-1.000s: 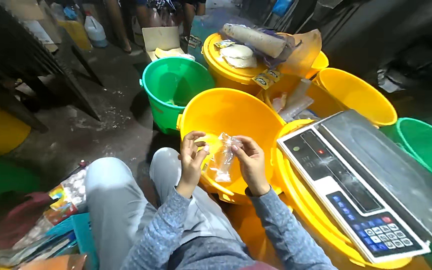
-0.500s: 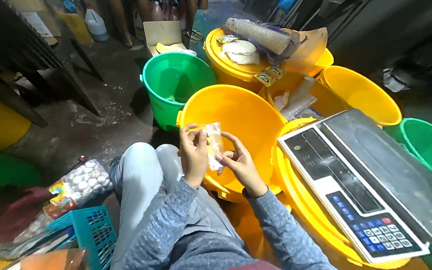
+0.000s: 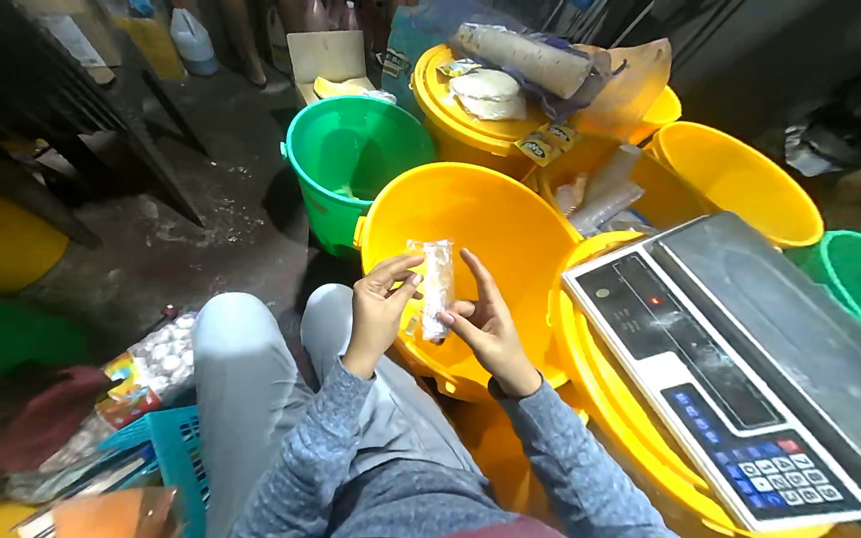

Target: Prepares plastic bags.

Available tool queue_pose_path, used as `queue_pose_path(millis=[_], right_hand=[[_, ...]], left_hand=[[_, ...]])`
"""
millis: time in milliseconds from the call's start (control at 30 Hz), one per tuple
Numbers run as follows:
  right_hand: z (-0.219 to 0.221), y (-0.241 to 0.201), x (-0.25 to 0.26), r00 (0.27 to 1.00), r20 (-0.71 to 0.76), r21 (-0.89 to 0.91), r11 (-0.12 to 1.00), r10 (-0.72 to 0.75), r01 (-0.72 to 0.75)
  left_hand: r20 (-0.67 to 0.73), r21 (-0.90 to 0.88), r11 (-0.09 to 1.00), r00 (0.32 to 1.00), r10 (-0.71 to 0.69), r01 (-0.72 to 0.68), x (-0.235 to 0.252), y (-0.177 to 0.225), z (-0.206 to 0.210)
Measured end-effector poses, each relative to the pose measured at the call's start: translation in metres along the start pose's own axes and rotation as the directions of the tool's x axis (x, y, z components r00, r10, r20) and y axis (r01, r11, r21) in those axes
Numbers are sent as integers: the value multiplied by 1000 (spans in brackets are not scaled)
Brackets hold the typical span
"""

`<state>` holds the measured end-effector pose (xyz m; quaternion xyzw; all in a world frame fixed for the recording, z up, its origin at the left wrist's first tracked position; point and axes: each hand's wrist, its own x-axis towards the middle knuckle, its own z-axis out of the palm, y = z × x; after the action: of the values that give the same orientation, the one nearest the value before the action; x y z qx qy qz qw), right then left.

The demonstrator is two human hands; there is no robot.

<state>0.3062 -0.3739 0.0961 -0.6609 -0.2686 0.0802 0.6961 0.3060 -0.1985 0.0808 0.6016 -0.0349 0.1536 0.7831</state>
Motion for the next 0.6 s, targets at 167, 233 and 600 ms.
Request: queue_pose_path(millis=[167, 233, 600], right_hand=[[4, 2, -1, 999, 3, -26, 999, -41, 41], [6, 3, -1, 998, -10, -13, 998, -64, 64], [-14, 10, 8, 979, -196, 70, 997, 56, -43]], left_hand=[[60, -37, 995, 994, -86, 88, -4, -1, -2], [37, -104, 993, 998, -59, 62, -7, -5, 2], [558, -659, 370, 756, -343, 655, -25, -14, 21]])
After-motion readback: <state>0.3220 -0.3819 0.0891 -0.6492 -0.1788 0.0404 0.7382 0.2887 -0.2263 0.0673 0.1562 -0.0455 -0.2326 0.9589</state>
